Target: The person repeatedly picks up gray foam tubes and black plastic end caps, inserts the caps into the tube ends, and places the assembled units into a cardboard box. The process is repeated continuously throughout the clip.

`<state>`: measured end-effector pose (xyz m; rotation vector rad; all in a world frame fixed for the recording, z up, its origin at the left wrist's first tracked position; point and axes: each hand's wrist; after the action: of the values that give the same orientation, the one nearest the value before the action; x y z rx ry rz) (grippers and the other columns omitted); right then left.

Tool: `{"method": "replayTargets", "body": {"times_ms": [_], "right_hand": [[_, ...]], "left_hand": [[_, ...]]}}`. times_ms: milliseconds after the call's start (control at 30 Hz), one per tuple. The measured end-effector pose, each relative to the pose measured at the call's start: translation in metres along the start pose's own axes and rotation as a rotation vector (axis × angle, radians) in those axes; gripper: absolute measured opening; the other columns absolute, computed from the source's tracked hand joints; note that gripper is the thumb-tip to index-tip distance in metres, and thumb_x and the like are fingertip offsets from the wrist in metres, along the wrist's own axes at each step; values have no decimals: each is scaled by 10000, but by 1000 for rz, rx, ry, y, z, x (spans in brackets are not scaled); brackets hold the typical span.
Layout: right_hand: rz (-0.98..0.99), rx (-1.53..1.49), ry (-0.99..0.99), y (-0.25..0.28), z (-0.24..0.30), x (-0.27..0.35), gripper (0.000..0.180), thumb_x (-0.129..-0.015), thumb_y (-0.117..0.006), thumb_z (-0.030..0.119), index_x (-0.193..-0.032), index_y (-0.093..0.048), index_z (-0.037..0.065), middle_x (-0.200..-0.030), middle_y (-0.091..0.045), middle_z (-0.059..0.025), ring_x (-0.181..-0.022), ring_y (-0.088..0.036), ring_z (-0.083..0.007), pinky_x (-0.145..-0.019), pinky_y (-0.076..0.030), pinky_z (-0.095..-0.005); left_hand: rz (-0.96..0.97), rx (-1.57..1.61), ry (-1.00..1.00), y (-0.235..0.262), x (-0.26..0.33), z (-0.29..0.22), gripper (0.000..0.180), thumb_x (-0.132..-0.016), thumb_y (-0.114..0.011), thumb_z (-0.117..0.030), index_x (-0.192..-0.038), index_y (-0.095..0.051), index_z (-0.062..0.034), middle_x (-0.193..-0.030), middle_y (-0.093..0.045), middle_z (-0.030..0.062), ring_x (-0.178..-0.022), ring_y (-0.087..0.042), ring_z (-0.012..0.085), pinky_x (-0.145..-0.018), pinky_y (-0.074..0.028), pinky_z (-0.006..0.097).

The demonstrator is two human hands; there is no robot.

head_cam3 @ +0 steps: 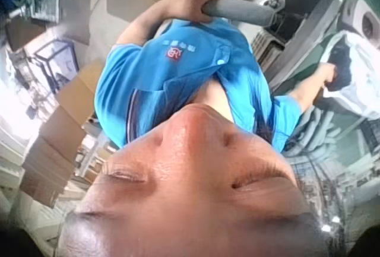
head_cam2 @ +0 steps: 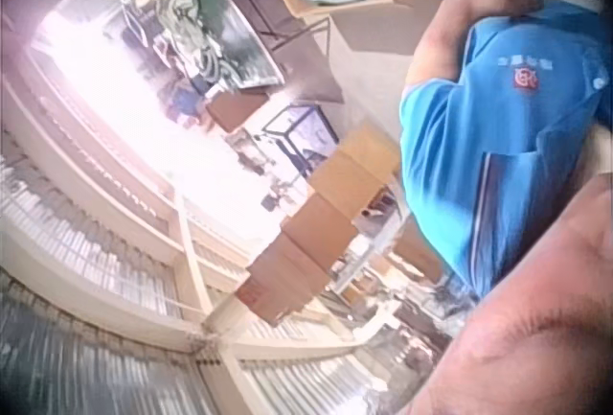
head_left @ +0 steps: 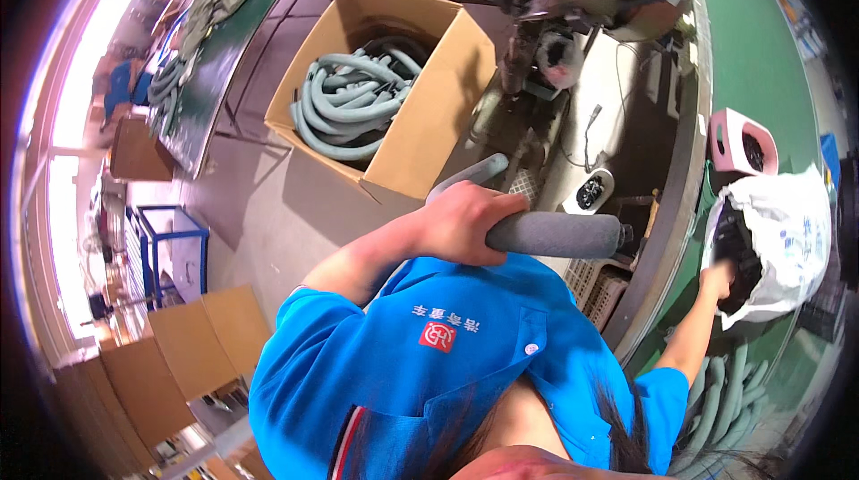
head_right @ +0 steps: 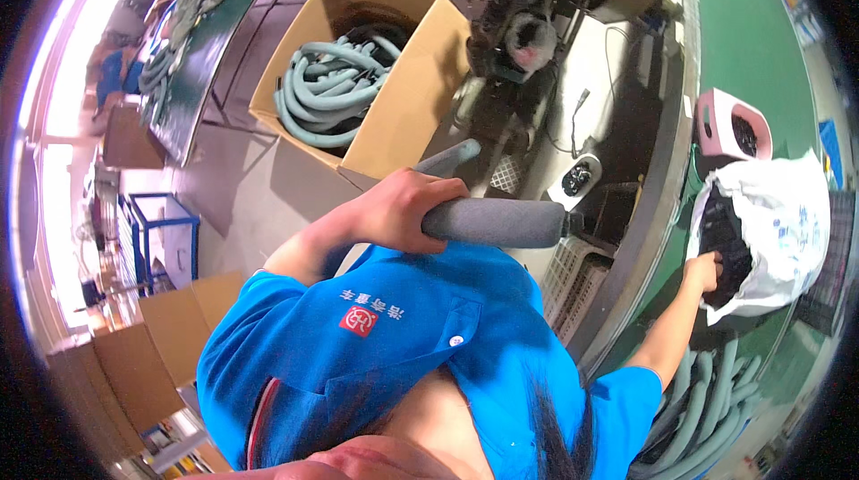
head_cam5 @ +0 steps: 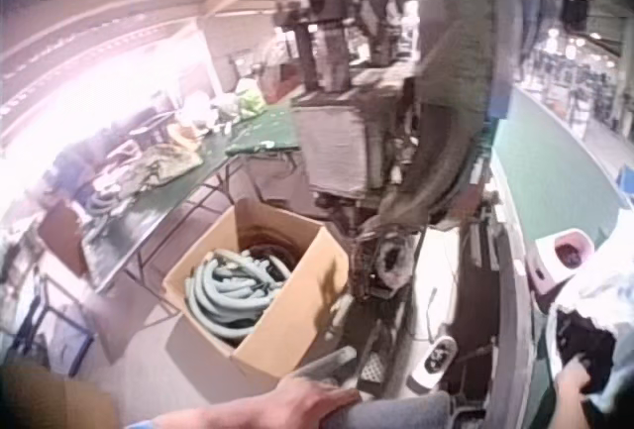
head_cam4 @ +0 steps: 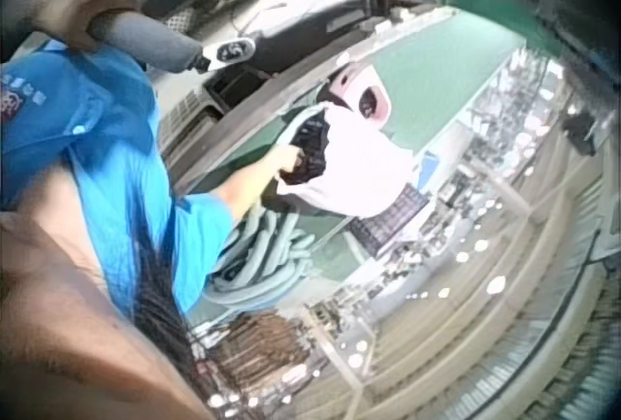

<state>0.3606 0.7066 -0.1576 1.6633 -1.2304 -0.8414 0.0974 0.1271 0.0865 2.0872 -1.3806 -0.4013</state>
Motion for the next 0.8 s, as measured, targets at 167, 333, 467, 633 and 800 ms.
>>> {"method": "replayTargets", "body": {"times_ms": [167,333,467,633,800], "right_hand": [[0,8,64,9,11,-11,394,-800,-599,174,-1140,-461,30,-1124,-540,-186,-921,-643,-328,-739,-546,-451],[61,-186,-2,38,2,1,301,-799,-568,250,-988,-621,23,-1073,-594,-216,-907,-621,-404,-780,-497,-496],[30,-410,-138,73,8,26,416,-760,-626,360,-957,-643,-6,-965,-651,-211,-925,-612,-385,-775,-483,-482],[233,-1194,3,61,-18,50,307,-833,-591,291,-976,-551,22,-884,-658,-159,-739,-637,-250,-613,-478,-341],[805,-1714,294,207,73,209,184,-883,-499,178,-1018,-504,54,-752,-600,-64,-560,-501,-91,-486,-376,-199]], "left_hand": [[-29,39,95,-4,10,11,435,-625,-697,-153,-1027,-545,-86,-768,-594,149,-738,-599,337,-645,-460,418],[15,103,114,-7,3,23,433,-623,-696,-151,-1024,-542,-94,-763,-592,154,-738,-602,333,-646,-459,415],[13,172,111,1,1,30,416,-632,-703,-164,-1011,-546,-92,-760,-593,154,-731,-606,328,-646,-461,409],[-107,217,46,16,5,49,428,-677,-723,-219,-1042,-547,-81,-752,-606,155,-689,-618,329,-642,-474,399],[-86,215,74,23,9,75,535,-680,-707,-176,-1168,-510,-81,-857,-628,171,-779,-633,331,-709,-495,383]]}}
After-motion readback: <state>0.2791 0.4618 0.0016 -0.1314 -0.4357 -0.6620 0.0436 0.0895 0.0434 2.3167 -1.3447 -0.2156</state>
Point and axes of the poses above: each hand's wrist, its own x-axis away from the middle knuckle, its own y-axis out of the back of the hand, z = x × y
